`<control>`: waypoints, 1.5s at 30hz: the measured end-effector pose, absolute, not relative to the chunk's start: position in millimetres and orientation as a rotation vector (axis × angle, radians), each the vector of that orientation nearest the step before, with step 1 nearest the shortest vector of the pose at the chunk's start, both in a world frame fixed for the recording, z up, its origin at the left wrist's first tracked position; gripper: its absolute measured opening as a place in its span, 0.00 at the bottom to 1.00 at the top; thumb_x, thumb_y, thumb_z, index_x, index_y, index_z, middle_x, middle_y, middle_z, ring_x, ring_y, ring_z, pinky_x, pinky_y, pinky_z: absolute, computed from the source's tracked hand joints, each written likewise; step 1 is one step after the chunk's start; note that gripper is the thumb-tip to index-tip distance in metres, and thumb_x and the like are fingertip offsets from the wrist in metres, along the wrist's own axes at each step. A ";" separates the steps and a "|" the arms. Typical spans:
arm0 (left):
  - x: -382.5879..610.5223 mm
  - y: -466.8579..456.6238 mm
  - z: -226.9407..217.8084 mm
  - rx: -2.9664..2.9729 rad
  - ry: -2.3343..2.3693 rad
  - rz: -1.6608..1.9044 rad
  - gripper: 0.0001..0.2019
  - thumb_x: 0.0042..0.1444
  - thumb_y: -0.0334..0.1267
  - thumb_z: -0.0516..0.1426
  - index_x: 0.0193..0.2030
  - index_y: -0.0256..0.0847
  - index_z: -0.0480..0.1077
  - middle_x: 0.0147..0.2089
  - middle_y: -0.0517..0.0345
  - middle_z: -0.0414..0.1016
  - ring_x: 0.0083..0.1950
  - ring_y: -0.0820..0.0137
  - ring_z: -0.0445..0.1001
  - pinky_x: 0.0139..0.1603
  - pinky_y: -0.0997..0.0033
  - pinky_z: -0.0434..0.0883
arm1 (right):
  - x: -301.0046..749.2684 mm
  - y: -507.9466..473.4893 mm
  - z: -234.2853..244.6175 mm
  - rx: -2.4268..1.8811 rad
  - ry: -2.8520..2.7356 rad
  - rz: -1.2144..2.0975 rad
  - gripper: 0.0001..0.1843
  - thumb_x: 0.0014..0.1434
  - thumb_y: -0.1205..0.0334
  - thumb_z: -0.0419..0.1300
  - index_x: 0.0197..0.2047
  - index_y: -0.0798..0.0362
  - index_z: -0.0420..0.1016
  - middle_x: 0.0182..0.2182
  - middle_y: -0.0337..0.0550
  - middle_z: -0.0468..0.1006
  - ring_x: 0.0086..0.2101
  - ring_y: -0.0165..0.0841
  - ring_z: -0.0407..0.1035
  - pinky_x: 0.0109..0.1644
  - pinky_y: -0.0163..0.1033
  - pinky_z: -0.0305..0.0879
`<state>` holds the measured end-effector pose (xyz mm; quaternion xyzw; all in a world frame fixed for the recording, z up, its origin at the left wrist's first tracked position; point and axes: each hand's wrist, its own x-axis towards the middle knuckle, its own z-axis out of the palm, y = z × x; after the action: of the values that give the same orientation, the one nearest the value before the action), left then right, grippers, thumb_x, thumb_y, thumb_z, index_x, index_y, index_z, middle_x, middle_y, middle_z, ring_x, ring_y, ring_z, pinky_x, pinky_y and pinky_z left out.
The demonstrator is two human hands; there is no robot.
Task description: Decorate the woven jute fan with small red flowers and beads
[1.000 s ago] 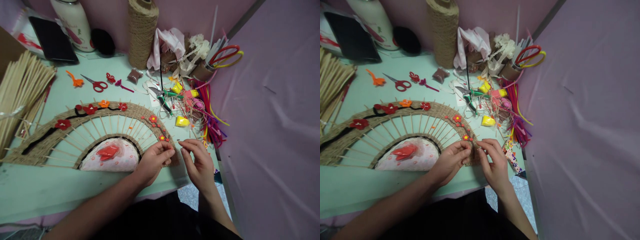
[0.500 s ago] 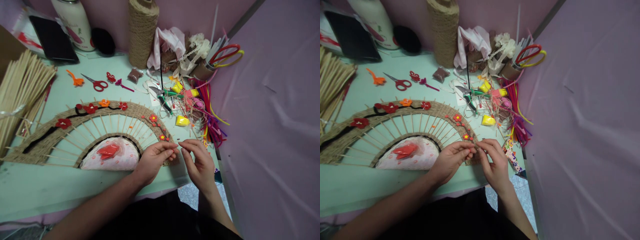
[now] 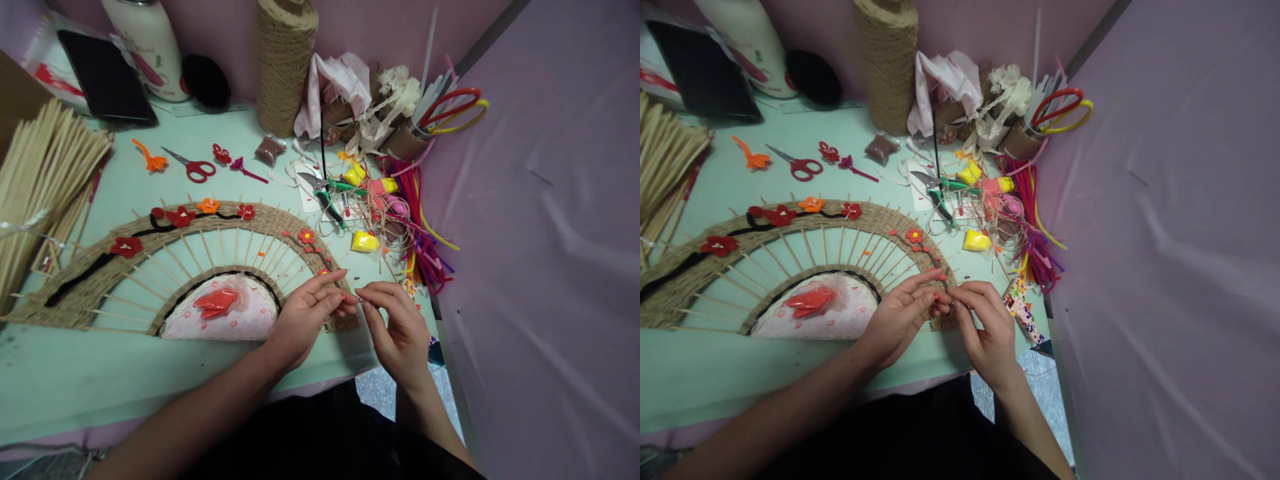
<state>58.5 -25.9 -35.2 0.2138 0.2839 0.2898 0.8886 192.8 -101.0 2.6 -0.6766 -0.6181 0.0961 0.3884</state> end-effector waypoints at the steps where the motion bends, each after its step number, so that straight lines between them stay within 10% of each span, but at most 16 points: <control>1: 58.3 -26.2 -35.1 0.454 0.590 0.602 0.20 0.53 0.37 0.64 0.54 0.39 0.72 0.34 0.57 0.80 0.35 0.73 0.76 0.43 0.70 0.69 | 192.8 -101.1 2.9 -1.723 -1.572 0.245 0.15 0.62 0.72 0.57 0.48 0.46 0.76 0.40 0.43 0.75 0.41 0.34 0.72 0.44 0.41 0.70; 18: 55.4 -26.7 -34.1 0.758 0.741 0.574 0.29 0.52 0.40 0.63 0.61 0.36 0.68 0.29 0.61 0.78 0.34 0.73 0.75 0.40 0.73 0.72 | 187.4 -95.5 3.1 -1.668 -1.600 0.416 0.14 0.62 0.71 0.60 0.47 0.47 0.78 0.36 0.42 0.73 0.37 0.31 0.71 0.39 0.37 0.71; 31: 54.7 -30.2 -31.7 0.948 0.688 0.559 0.09 0.61 0.38 0.55 0.44 0.36 0.72 0.31 0.58 0.77 0.34 0.73 0.76 0.39 0.74 0.73 | 208.2 -47.5 -30.2 -1.872 -1.324 0.394 0.02 0.59 0.65 0.61 0.34 0.51 0.75 0.33 0.40 0.76 0.34 0.31 0.69 0.37 0.36 0.66; 45: 54.6 -31.7 -36.0 0.921 0.662 0.505 0.08 0.61 0.38 0.54 0.42 0.38 0.72 0.31 0.58 0.76 0.35 0.73 0.75 0.39 0.74 0.72 | 209.3 -34.7 -57.4 -2.058 -1.619 0.139 0.13 0.64 0.65 0.54 0.50 0.51 0.75 0.36 0.45 0.81 0.39 0.37 0.73 0.46 0.43 0.70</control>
<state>54.6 -31.7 -36.0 0.4316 0.3102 0.2366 0.8134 209.3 -34.7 -57.4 -0.7584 -0.5968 0.0512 0.2568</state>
